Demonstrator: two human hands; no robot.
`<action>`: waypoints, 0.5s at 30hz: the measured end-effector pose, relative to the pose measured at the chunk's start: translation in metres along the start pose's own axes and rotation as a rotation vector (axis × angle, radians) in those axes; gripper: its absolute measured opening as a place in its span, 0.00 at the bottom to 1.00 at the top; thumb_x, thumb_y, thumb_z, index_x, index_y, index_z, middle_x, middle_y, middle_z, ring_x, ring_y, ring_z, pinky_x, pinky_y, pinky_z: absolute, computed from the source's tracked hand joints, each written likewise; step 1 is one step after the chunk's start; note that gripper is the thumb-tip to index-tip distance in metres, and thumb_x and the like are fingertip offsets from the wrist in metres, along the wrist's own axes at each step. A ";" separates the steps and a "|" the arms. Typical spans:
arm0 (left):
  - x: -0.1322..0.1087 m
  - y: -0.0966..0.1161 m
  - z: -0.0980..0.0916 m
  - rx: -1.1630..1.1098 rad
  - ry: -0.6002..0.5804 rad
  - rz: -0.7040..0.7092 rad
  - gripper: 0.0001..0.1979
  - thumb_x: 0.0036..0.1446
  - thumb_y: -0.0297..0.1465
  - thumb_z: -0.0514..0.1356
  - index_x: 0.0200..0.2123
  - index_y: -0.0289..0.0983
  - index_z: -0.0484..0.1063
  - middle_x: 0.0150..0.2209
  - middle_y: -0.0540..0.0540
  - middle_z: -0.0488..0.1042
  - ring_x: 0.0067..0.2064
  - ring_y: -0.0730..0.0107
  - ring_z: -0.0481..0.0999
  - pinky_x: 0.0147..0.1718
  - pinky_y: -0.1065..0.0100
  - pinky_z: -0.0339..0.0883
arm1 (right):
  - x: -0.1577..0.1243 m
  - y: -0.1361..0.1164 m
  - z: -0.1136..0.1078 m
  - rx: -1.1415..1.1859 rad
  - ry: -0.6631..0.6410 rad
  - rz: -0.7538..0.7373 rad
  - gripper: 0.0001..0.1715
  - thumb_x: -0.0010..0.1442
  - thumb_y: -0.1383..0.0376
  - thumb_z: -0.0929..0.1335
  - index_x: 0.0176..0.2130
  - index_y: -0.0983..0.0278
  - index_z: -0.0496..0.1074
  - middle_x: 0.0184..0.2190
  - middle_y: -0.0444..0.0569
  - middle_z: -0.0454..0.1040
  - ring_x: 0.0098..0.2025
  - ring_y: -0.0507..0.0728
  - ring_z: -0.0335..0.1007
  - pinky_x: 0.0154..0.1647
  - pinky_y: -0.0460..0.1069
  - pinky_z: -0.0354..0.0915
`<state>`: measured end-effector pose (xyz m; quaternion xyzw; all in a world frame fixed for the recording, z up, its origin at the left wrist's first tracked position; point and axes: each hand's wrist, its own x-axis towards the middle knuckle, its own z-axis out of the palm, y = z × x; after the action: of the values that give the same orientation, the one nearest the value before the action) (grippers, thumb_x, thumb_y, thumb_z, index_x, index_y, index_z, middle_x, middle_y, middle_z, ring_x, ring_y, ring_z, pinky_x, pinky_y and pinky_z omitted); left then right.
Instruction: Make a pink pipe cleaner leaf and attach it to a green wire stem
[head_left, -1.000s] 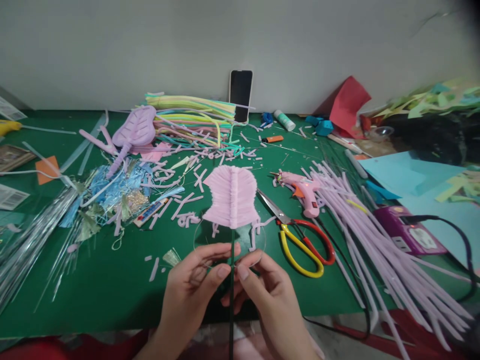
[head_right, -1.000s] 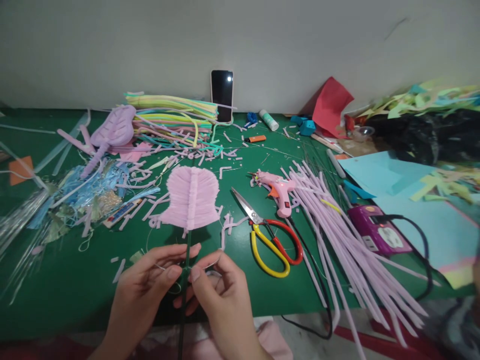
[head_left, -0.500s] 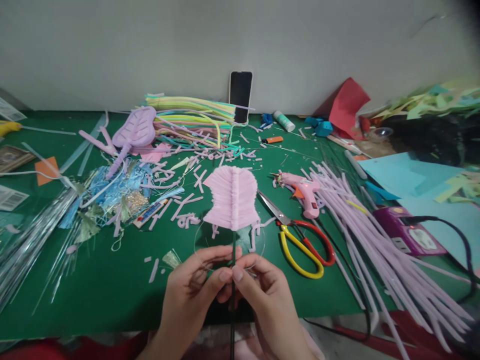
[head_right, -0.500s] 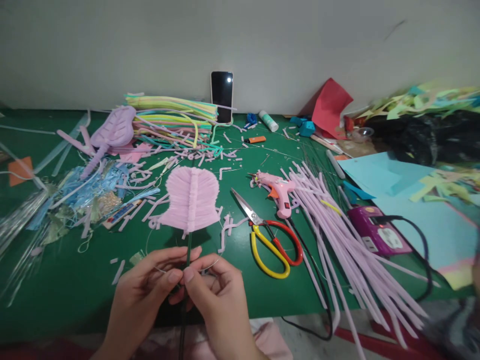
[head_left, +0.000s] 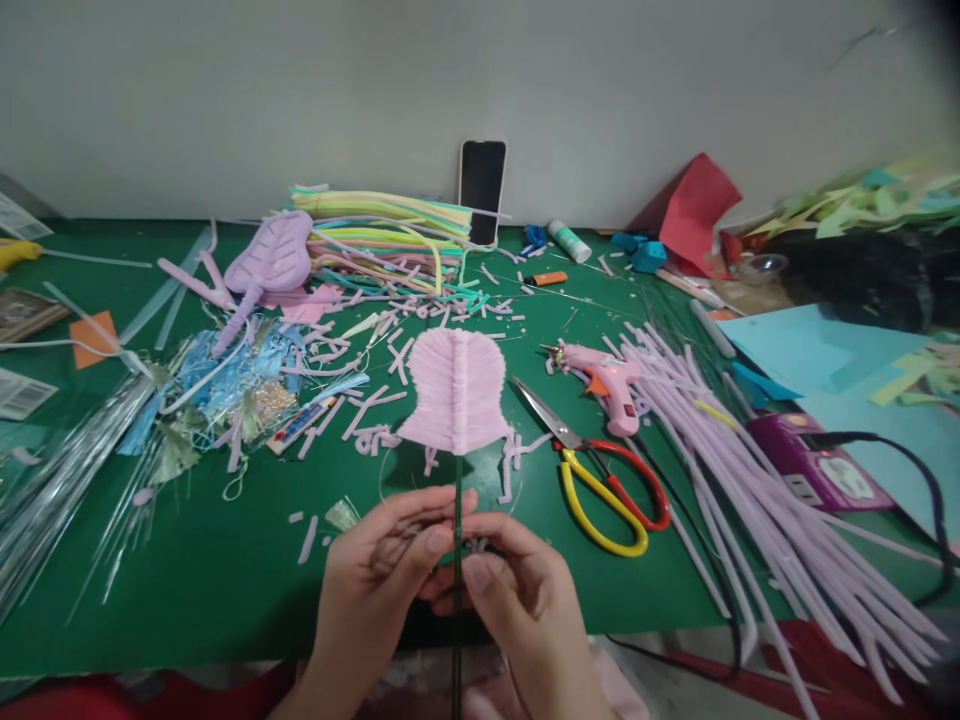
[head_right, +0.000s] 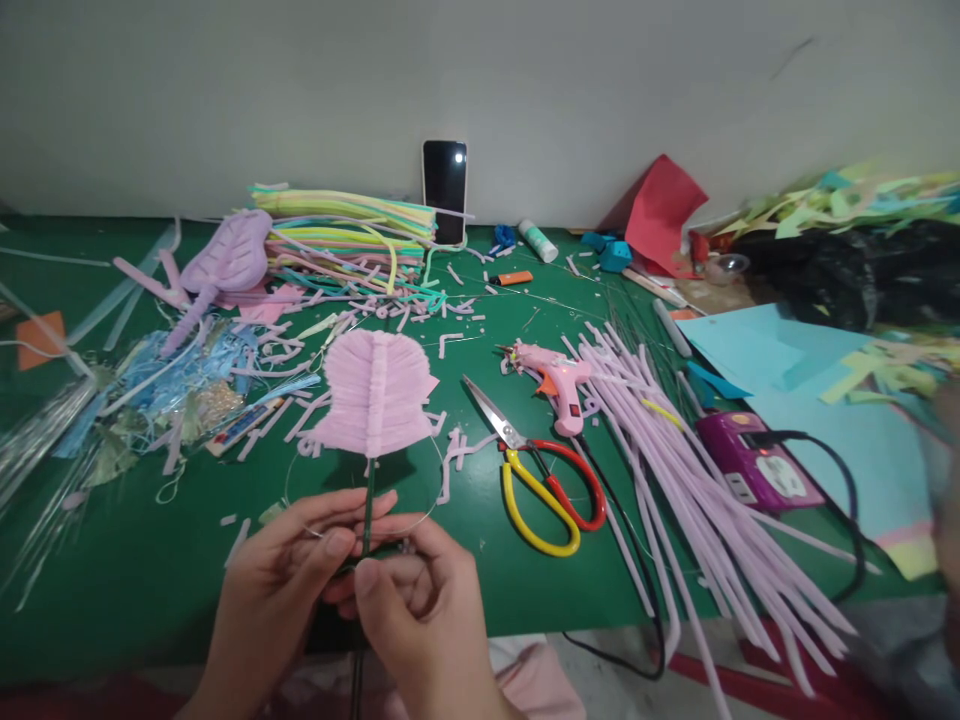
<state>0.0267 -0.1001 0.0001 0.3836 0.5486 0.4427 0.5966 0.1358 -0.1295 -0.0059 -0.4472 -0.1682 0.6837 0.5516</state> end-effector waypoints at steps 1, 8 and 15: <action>0.000 0.000 -0.001 -0.006 -0.008 -0.009 0.11 0.50 0.37 0.67 0.36 0.39 0.79 0.39 0.42 0.83 0.33 0.64 0.82 0.24 0.75 0.74 | 0.000 0.001 0.000 -0.006 0.001 -0.003 0.19 0.50 0.55 0.76 0.36 0.64 0.73 0.22 0.45 0.77 0.24 0.50 0.74 0.29 0.44 0.70; 0.000 -0.003 -0.004 -0.065 -0.031 -0.012 0.13 0.50 0.37 0.68 0.37 0.37 0.79 0.36 0.42 0.83 0.29 0.69 0.79 0.25 0.75 0.73 | 0.011 0.008 -0.007 -0.013 -0.030 -0.051 0.14 0.54 0.57 0.74 0.30 0.65 0.72 0.22 0.45 0.77 0.24 0.50 0.73 0.26 0.43 0.68; 0.006 0.004 -0.004 -0.188 -0.120 -0.044 0.15 0.53 0.40 0.65 0.39 0.37 0.79 0.36 0.42 0.82 0.32 0.68 0.80 0.32 0.72 0.75 | 0.012 0.005 -0.002 -0.039 0.021 -0.117 0.13 0.53 0.60 0.75 0.26 0.65 0.72 0.20 0.44 0.76 0.23 0.48 0.70 0.27 0.41 0.66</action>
<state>0.0226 -0.0929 0.0014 0.3395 0.4761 0.4552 0.6715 0.1343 -0.1207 -0.0158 -0.4543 -0.2015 0.6421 0.5837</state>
